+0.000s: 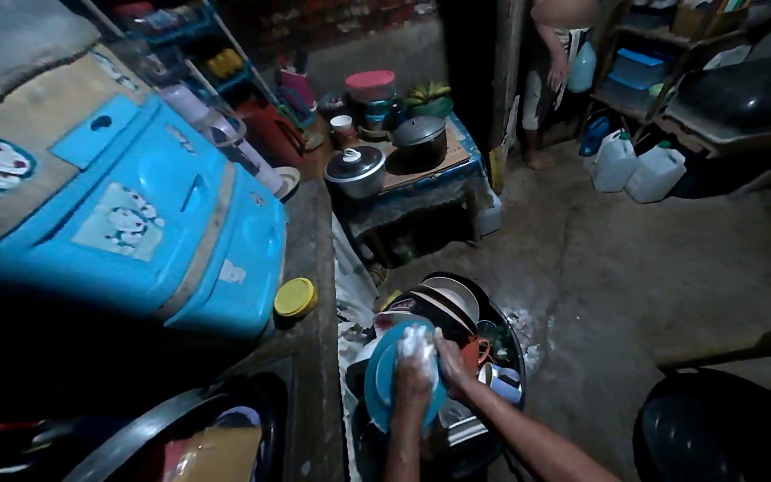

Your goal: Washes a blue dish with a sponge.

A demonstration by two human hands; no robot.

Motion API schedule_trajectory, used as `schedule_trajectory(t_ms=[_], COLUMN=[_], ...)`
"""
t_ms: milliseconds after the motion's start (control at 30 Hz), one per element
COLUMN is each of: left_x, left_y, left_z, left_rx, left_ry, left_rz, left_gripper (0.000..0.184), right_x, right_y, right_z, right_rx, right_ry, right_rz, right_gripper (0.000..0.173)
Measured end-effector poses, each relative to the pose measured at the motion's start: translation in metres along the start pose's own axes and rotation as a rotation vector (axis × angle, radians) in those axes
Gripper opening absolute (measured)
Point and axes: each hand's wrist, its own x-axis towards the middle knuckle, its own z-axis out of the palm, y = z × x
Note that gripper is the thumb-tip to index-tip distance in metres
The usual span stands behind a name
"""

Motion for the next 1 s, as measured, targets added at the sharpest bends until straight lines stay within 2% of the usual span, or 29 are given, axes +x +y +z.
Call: schedule_trajectory(t_ms=[100,167,200,300,367,467,567,667,733,833,900,933,1000], left_x=[0.011,-0.001,-0.009,-0.020,-0.010,0.011,-0.004,-0.036,-0.048,-0.037,-0.014,-0.001,0.021], left_y=[-0.023,-0.019,-0.010,0.016,0.010,-0.022,-0.033,-0.003,0.017,0.023,0.017,0.012,-0.005], left_z=[-0.017,-0.020,-0.018,-0.001,0.004,-0.008,-0.016,0.001,0.020,0.035,0.024,0.015,-0.004], left_rx=[-0.101,-0.105,-0.079,-0.009,-0.004,-0.031,-0.131,-0.138,-0.062,0.067,0.125,0.147,0.129], left_ry=[0.068,0.100,0.095,0.062,0.038,0.037,0.120,0.234,0.247,0.155,0.035,-0.034,-0.162], left_rz=[-0.233,-0.343,-0.348,-0.159,-0.080,-0.198,-0.340,-0.306,-0.173,0.033,0.042,0.016,-0.098], left_gripper=[0.044,0.046,0.046,0.041,0.040,0.041,0.046,0.048,0.047,0.038,0.038,0.038,0.039], right_x=[-0.003,-0.002,0.000,0.010,0.008,-0.001,0.000,0.008,0.008,0.004,0.003,0.002,-0.002], right_y=[-0.001,-0.007,-0.008,-0.002,0.001,-0.004,-0.013,-0.014,-0.014,-0.009,-0.003,0.001,0.004], right_z=[-0.003,-0.009,-0.011,-0.012,-0.011,-0.017,-0.022,-0.018,-0.013,-0.011,-0.011,-0.012,-0.014], right_rx=[0.075,0.118,0.137,0.167,0.114,0.050,0.135,0.299,0.296,0.108,-0.020,-0.070,-0.121], right_ry=[0.012,0.063,0.084,0.089,0.038,0.002,0.108,0.233,0.233,0.040,-0.098,-0.145,-0.198], right_rz=[-0.044,-0.039,-0.028,0.004,0.020,0.005,-0.028,0.028,0.077,0.108,0.076,0.051,-0.011], right_gripper=[0.050,0.047,0.047,0.047,0.045,0.041,0.041,0.042,0.046,0.063,0.069,0.066,0.050])
